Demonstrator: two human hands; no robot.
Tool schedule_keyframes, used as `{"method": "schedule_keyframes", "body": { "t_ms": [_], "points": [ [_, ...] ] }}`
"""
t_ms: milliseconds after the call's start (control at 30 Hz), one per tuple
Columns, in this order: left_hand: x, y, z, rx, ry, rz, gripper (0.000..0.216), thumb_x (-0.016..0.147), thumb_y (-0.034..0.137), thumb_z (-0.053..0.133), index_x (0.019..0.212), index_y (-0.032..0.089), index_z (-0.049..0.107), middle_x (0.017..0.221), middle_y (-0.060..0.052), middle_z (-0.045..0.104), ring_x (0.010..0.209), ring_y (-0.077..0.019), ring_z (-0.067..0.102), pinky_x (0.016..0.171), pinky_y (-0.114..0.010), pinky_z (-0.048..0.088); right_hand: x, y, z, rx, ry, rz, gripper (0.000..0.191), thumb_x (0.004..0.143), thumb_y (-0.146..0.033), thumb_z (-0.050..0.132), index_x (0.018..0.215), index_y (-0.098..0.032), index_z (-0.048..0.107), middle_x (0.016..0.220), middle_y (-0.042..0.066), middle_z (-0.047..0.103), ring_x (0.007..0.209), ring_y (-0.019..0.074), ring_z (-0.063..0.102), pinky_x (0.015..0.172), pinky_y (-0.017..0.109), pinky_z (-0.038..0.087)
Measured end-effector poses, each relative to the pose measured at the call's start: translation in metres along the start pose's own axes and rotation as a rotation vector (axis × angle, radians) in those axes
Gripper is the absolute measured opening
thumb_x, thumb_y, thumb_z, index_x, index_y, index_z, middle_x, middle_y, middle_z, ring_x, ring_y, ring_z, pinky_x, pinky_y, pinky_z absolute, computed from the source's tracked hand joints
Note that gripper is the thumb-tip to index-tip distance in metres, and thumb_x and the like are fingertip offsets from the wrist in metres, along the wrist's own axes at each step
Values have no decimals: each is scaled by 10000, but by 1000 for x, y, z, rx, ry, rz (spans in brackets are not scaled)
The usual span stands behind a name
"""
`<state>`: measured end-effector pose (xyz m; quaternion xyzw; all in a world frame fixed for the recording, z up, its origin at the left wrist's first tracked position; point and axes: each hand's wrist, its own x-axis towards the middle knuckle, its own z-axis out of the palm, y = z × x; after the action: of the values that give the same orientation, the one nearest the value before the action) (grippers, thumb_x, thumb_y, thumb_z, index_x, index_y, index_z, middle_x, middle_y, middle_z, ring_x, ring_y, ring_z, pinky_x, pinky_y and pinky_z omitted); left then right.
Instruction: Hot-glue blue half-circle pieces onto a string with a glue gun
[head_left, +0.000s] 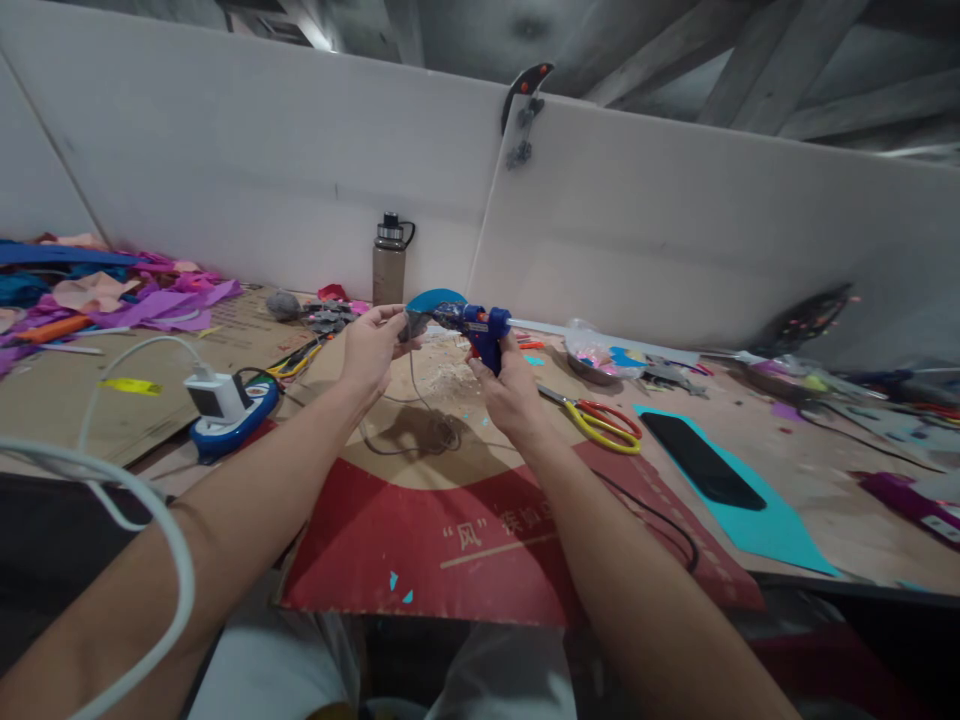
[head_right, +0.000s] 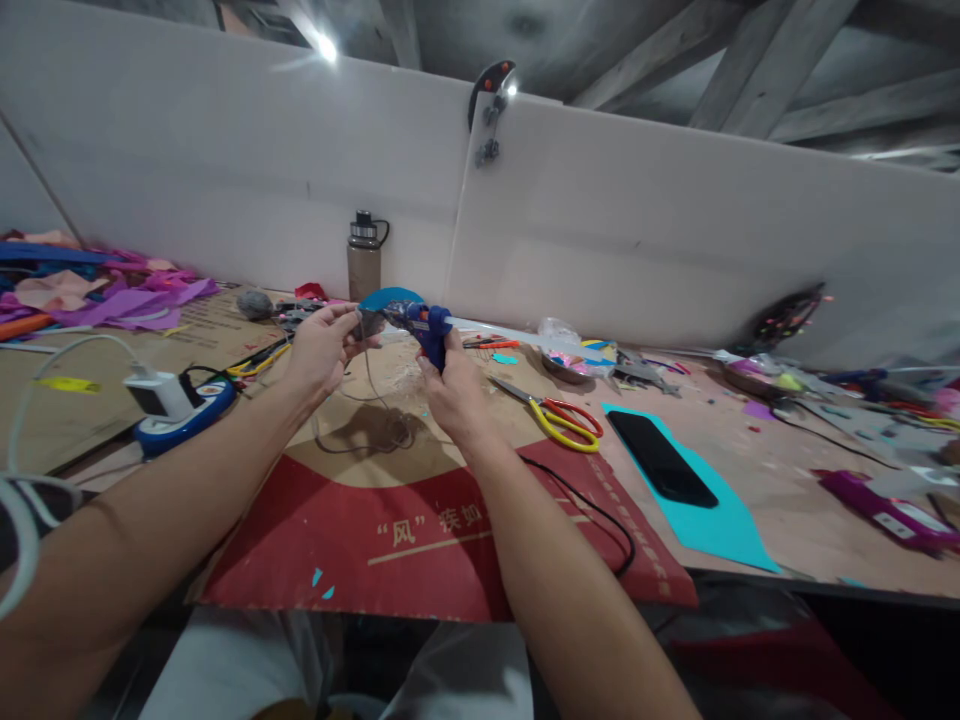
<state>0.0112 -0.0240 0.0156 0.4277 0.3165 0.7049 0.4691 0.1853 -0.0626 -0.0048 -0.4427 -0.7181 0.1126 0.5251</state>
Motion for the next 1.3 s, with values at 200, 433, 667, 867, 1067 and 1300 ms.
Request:
{"method": "schedule_keyframes", "body": {
  "t_ms": [200,433,667,867,1067,1300],
  "points": [
    [3,-3,-3,-19,-20,17,141,721,195,635,846,158,582,790,-46,675,702,-156,667,614,-289,557,0,0,-1,-28,6,20,391,803,-270,494,1191,-231,465,927,76,599,811,224,546,784,407,436],
    [4,-3,-5,-19,-27,26,143,722,201,633,850,157,587,789,-41,673,667,-139,658,638,-302,562,0,-1,-1,-14,12,18,365,803,-266,492,1167,-235,471,916,72,600,796,218,548,781,408,439],
    [4,-2,-4,-38,-18,24,115,734,189,621,838,160,585,802,-49,674,686,-151,666,672,-334,563,0,2,-1,-19,30,17,395,802,-272,495,1195,-245,469,982,84,607,863,231,556,820,421,435],
    [3,1,-3,-82,-17,-19,98,750,170,603,836,156,558,792,-50,677,675,-152,671,691,-354,563,2,5,-1,-15,47,32,364,789,-273,502,1151,-231,490,973,80,611,850,227,562,829,438,441],
    [3,-1,-4,-74,-41,-25,104,753,162,594,854,157,568,776,-41,672,683,-140,663,662,-306,568,4,18,7,162,-13,315,226,732,-237,544,955,-201,532,856,65,656,653,179,585,624,377,507],
    [-1,-5,1,33,-25,91,149,704,215,665,829,159,607,795,-25,647,699,-122,639,679,-313,563,9,60,8,155,-123,497,200,676,-247,615,550,-224,461,445,-1,504,490,177,543,504,365,495]
  ]
}}
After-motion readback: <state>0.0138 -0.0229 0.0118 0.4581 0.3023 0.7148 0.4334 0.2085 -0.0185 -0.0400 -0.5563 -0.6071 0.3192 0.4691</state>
